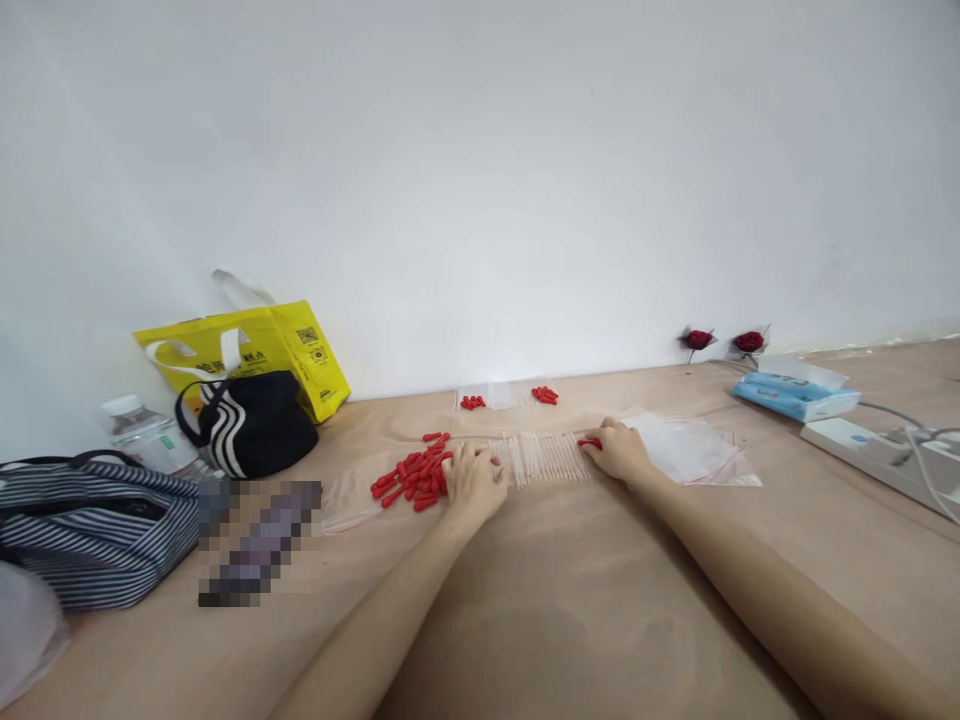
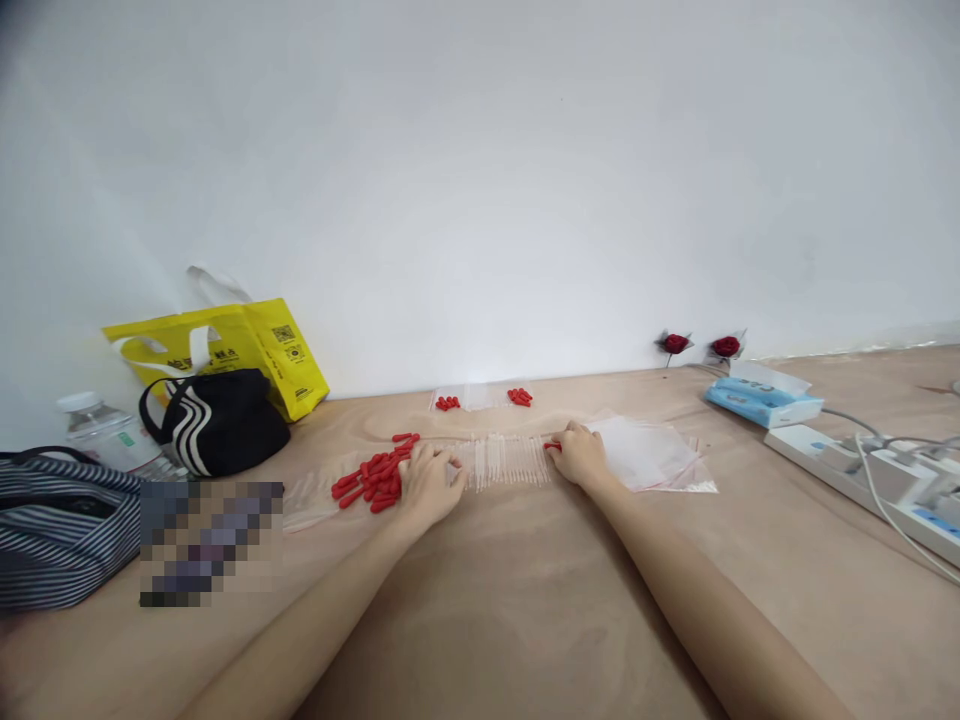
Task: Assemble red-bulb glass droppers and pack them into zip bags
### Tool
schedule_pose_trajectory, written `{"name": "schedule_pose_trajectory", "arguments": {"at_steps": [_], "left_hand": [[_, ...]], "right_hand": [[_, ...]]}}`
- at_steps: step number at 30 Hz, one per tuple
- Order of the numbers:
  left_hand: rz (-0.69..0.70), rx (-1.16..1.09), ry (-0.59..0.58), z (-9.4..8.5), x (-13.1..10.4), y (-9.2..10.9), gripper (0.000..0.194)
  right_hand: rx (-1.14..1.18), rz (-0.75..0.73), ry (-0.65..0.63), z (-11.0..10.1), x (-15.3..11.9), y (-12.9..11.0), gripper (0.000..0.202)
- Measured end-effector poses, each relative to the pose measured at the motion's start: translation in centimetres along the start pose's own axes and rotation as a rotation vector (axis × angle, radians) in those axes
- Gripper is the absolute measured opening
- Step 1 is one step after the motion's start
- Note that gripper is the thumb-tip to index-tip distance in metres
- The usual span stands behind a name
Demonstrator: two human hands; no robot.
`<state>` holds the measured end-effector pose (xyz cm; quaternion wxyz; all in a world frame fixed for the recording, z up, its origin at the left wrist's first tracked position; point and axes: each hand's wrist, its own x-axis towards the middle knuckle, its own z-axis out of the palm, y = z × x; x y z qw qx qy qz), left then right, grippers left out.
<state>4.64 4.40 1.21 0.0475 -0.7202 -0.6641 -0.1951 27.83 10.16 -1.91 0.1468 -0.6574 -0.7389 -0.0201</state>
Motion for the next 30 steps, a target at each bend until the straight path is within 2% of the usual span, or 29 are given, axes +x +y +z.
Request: {"name": "schedule_pose_trajectory", "arguments": {"at_steps": [4, 7, 17, 20, 25, 27, 30], "left_hand": [[-0.091, 0.067, -0.086, 0.6, 2.6, 1.7, 0.025], [-0.151, 0.09, -0.139, 1.2, 3.6, 2.3, 0.029], [-0.269, 0.079, -0.218, 1.8, 4.5, 2.2, 0.041], [-0.272, 0.056, -0.229, 2.0, 4.9, 2.4, 0.039], [-0.202, -0.004, -0.22, 0.9, 4.6, 2.3, 0.017], [-0.107, -0.056, -0.207, -0.2, 3.5, 1.8, 0.015], [0.094, -0.155, -0.191, -1.7, 0.9, 0.2, 0.014]], "right_hand": [[-0.006, 0.007, 0.011, 0.4, 0.0, -0.3, 0.027], [-0.016, 0.01, 0.027, 0.6, -0.2, -0.5, 0.027], [-0.015, -0.006, 0.083, 0.8, -0.8, -1.0, 0.026], [-0.016, -0.014, 0.101, 0.9, -0.9, -1.0, 0.025], [0.041, 0.014, 0.234, 0.7, -1.3, -1.0, 0.023], [0.146, -0.012, 0.292, 0.5, -1.8, -1.1, 0.021], [0.403, -0.149, 0.302, 0.4, -3.4, -1.8, 0.02]]}}
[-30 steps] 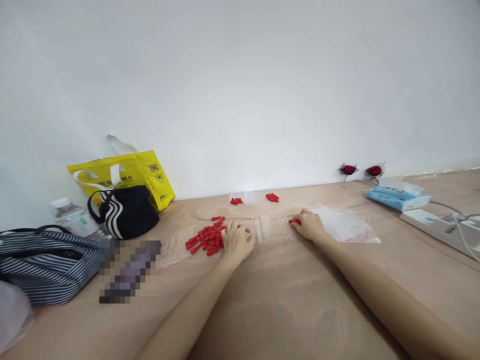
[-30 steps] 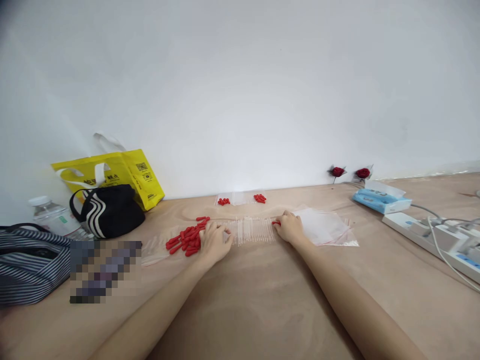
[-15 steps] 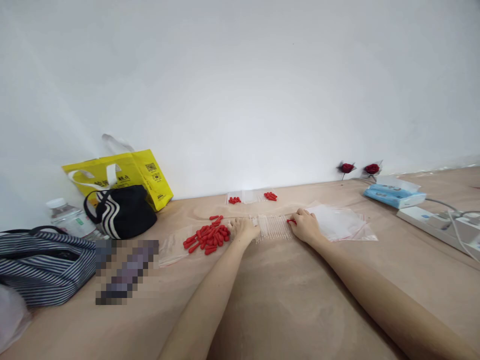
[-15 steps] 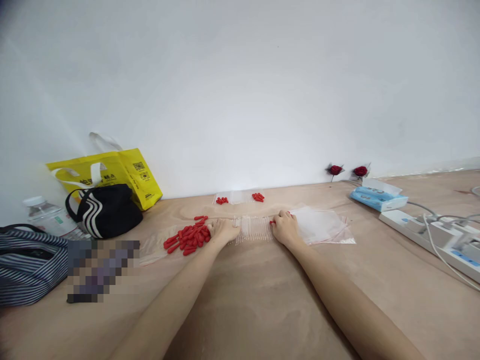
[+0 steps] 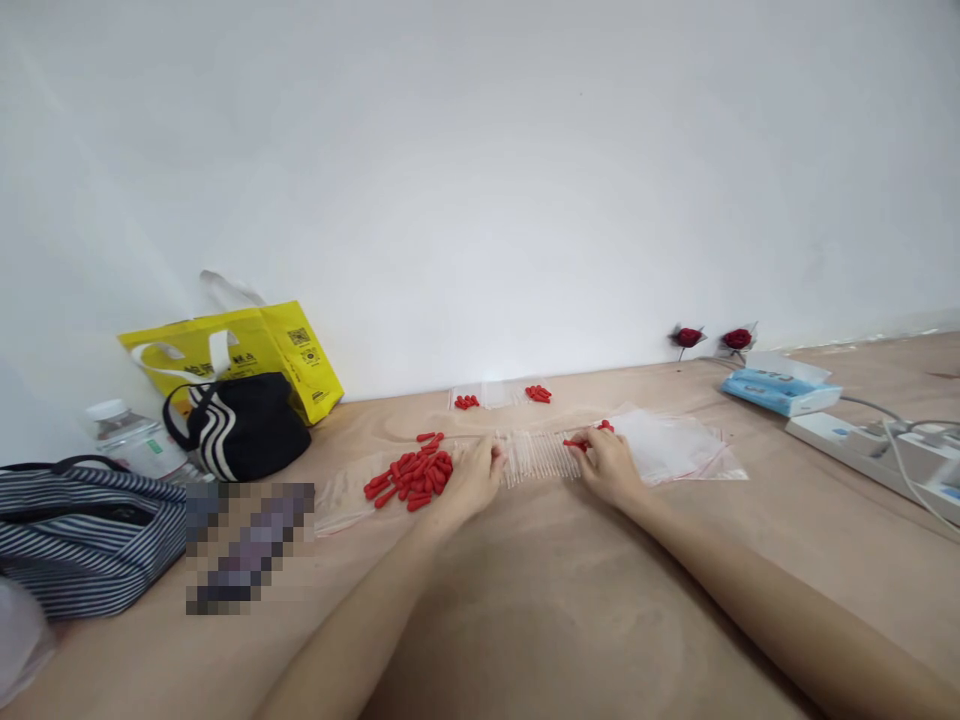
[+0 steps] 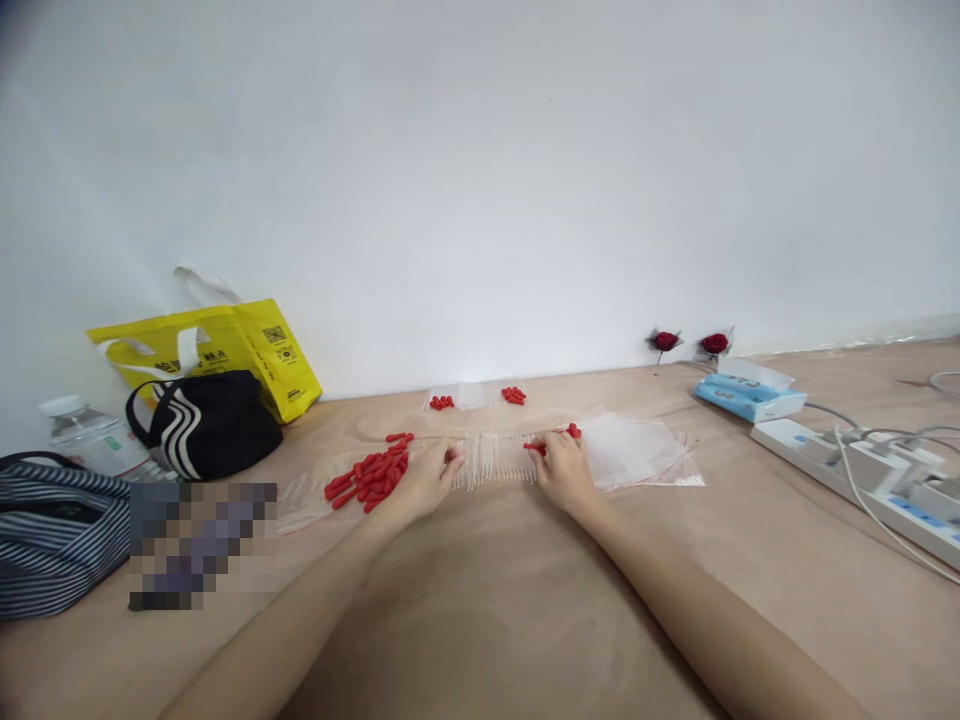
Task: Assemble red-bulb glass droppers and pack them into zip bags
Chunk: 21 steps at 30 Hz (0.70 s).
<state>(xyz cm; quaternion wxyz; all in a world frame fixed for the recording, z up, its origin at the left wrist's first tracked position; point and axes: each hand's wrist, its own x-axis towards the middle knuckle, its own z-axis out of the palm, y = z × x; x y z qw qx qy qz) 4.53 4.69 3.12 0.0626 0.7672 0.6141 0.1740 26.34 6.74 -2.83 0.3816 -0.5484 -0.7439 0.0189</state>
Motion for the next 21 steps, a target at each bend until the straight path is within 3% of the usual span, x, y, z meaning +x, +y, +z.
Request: {"name": "schedule_pose_trajectory", "arguments": {"at_steps": [2, 5, 9, 21], "left_hand": [[0.107, -0.037, 0.009, -0.2, -2.1, -1.0, 0.012], [0.338, -0.129, 0.155, 0.7, -4.5, -2.4, 0.016], [0.363, -0.164, 0.154, 2.0, -5.6, -2.8, 0.022], [0.416, -0.184, 0.142, 1.9, -5.7, -2.5, 0.022]], "right_hand": [[0.173, -0.076, -0.032, -0.1, -1.1, -1.2, 0.022], [0.336, -0.13, -0.139, -0.2, -2.5, -3.2, 0.024], [0.525, -0.095, -0.273, 0.1, -3.2, -5.1, 0.02], [0.636, -0.048, -0.352, 0.7, -3.5, -5.7, 0.011]]}}
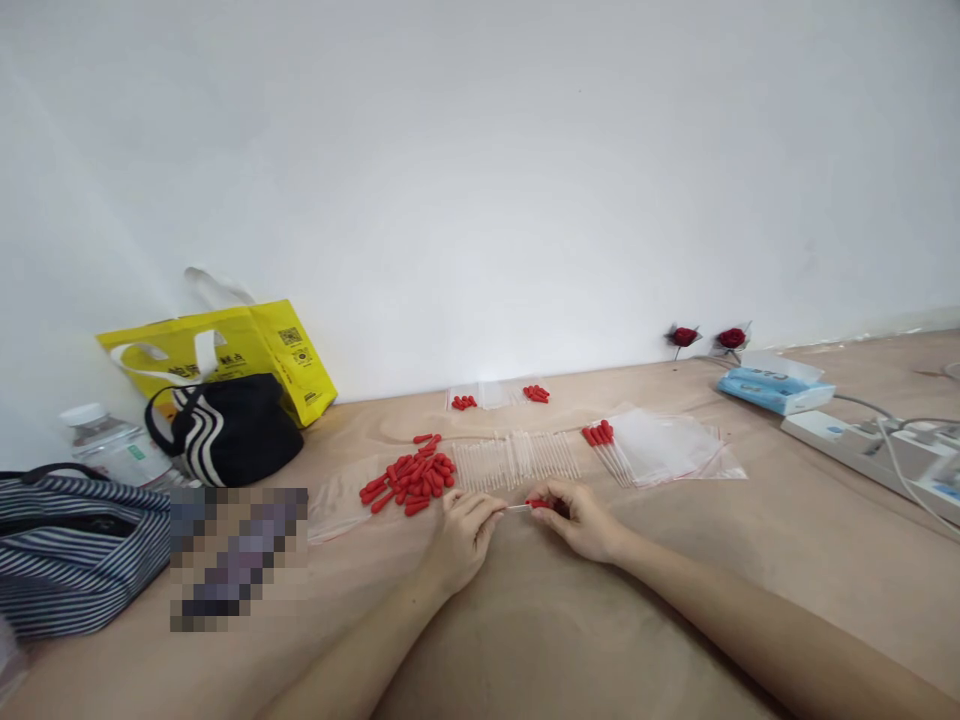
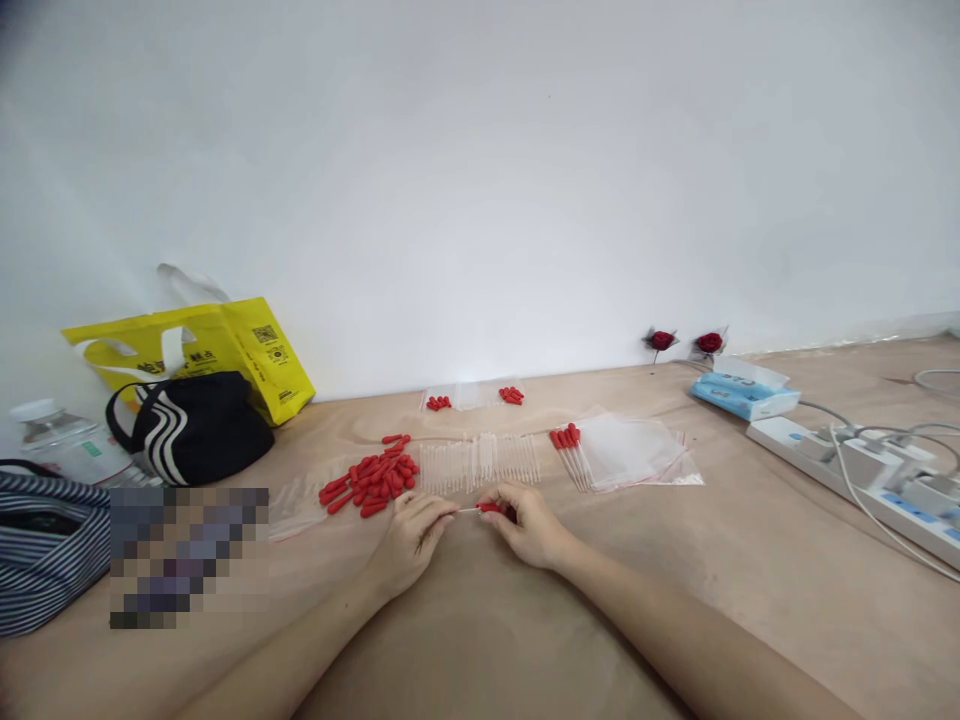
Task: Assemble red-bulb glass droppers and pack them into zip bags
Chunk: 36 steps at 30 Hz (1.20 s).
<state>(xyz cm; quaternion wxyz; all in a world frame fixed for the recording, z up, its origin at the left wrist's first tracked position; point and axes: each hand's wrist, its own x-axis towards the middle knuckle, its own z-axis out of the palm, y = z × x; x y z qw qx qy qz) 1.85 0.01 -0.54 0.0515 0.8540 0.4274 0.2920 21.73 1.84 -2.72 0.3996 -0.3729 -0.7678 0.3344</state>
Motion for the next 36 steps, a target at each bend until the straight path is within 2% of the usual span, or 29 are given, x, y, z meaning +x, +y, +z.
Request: {"name": "schedule_pose_trajectory", "arguments": {"at_steps": [6, 18, 24, 29, 36], "left_hand": [[0.018, 0.011, 0.003, 0.0, 0.0, 0.0, 0.022], [0.082, 0.055, 0.006, 0.4, -0.4, -1.0, 0.028], [0.121, 0.086, -0.001, 0.7, -0.4, -0.9, 0.03], [0.168, 0.095, 0.016, 0.7, -0.4, -0.7, 0.03], [0.219, 0.105, 0.066, 0.8, -0.7, -0.2, 0.029]], "right_hand": [[0.006, -0.007, -0.008, -0.1, -0.1, 0.0, 0.009], [0.2, 0.067, -0.07, 0.1, 0.1, 0.6, 0.019], [0.159, 0.093, -0.034, 0.1, -0.2, 0.4, 0.021], [0.04, 0.024, -0.005, 0.0, -0.5, 0.1, 0.018], [-0.142, -0.161, -0.016, -0.4, -0.7, -0.2, 0.016]]}}
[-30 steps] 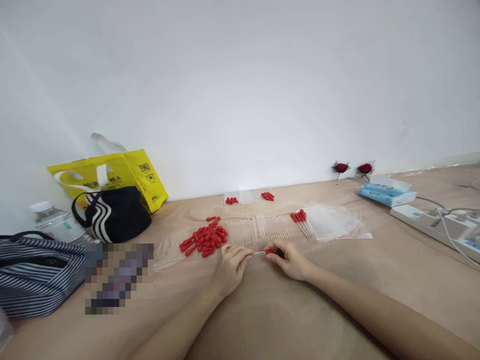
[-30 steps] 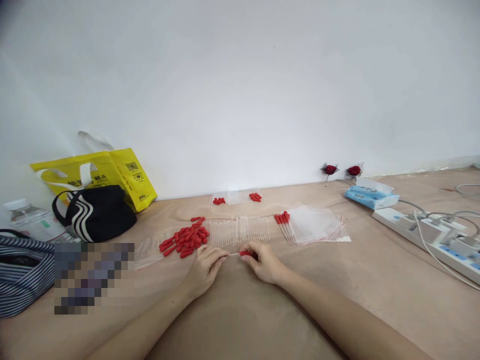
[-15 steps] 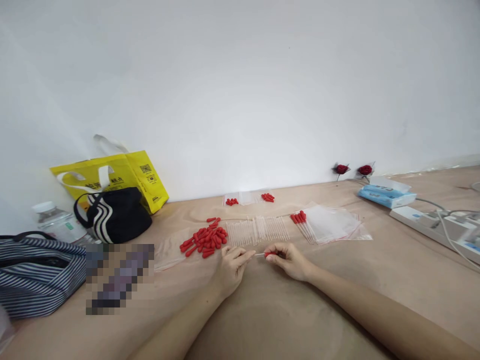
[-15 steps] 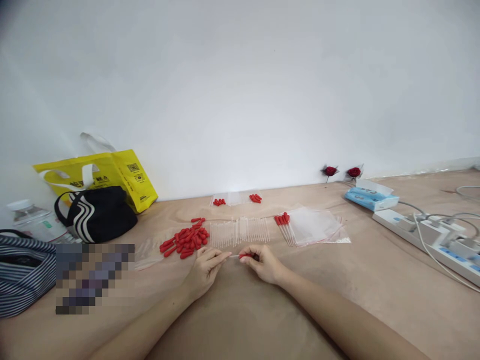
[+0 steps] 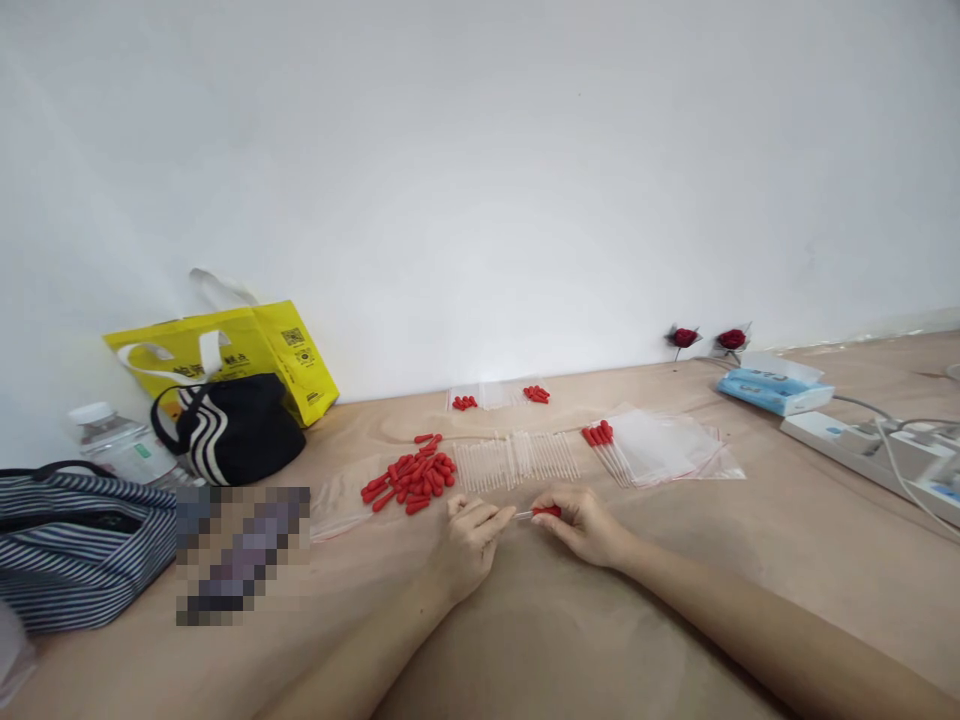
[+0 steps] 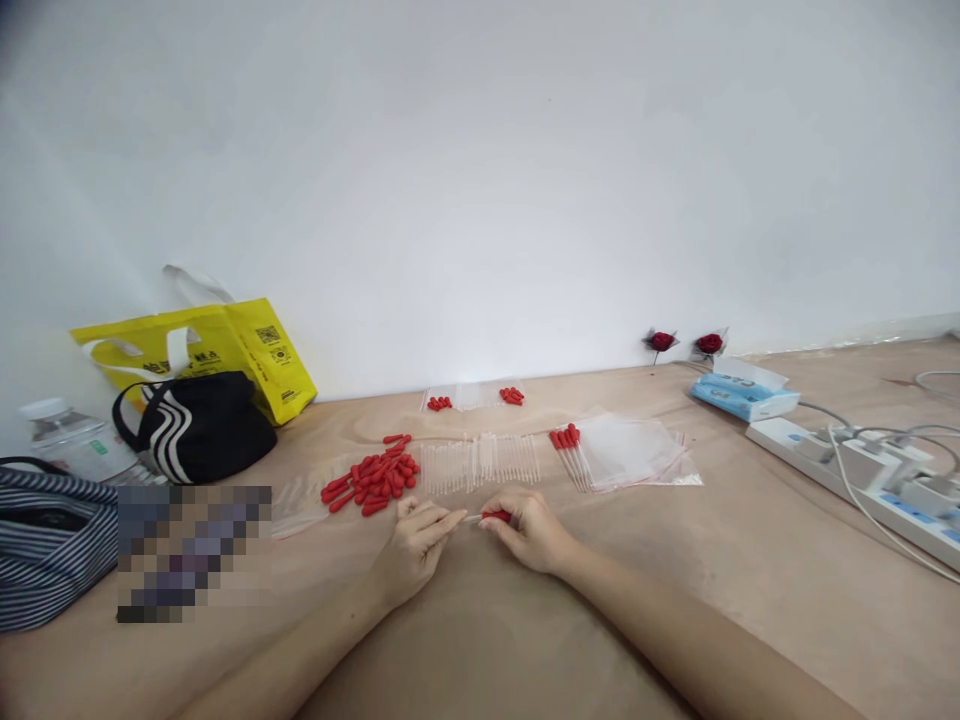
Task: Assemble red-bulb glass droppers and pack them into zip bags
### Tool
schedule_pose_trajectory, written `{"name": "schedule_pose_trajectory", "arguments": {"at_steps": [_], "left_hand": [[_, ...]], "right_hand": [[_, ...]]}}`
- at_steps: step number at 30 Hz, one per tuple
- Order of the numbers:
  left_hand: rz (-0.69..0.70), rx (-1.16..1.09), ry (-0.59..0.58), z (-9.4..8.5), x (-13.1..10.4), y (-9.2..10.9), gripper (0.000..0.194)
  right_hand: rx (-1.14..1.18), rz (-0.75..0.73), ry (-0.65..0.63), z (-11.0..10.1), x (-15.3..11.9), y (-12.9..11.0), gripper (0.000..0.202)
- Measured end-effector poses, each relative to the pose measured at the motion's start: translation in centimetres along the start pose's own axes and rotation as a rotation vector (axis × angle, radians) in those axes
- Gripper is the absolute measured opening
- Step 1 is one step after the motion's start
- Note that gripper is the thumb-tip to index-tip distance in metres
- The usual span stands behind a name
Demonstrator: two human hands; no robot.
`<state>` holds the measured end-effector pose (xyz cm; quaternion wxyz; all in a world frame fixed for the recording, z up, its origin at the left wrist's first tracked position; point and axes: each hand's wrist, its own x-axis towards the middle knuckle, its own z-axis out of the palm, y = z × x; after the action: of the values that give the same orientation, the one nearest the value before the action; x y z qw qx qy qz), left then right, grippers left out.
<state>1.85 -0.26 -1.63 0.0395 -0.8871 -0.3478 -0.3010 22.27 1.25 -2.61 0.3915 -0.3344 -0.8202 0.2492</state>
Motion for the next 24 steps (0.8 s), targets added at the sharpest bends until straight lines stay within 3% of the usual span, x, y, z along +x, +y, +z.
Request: {"name": "schedule_pose_trajectory", "arguments": {"at_steps": [7, 13, 17, 20, 24], "left_hand": [[0.025, -0.018, -0.013, 0.0, 0.1, 0.8, 0.028], [0.014, -0.031, -0.01, 0.1, 0.1, 0.7, 0.028], [-0.052, -0.064, 0.032, 0.4, 0.3, 0.6, 0.027], [-0.119, -0.092, 0.065, 0.5, 0.4, 0.7, 0.025], [-0.192, -0.141, 0.069, 0.6, 0.5, 0.8, 0.024]], "right_hand": [[-0.124, -0.092, -0.051, 0.0, -0.2, -0.5, 0.015], [-0.056, -0.037, -0.059, 0.3, 0.1, -0.5, 0.015], [0.257, 0.168, 0.012, 0.4, 0.7, 0.3, 0.017], [0.596, 0.316, 0.077, 0.7, 0.9, 0.7, 0.034], [0.814, 0.357, 0.098, 1.7, 0.9, 0.0, 0.036]]}}
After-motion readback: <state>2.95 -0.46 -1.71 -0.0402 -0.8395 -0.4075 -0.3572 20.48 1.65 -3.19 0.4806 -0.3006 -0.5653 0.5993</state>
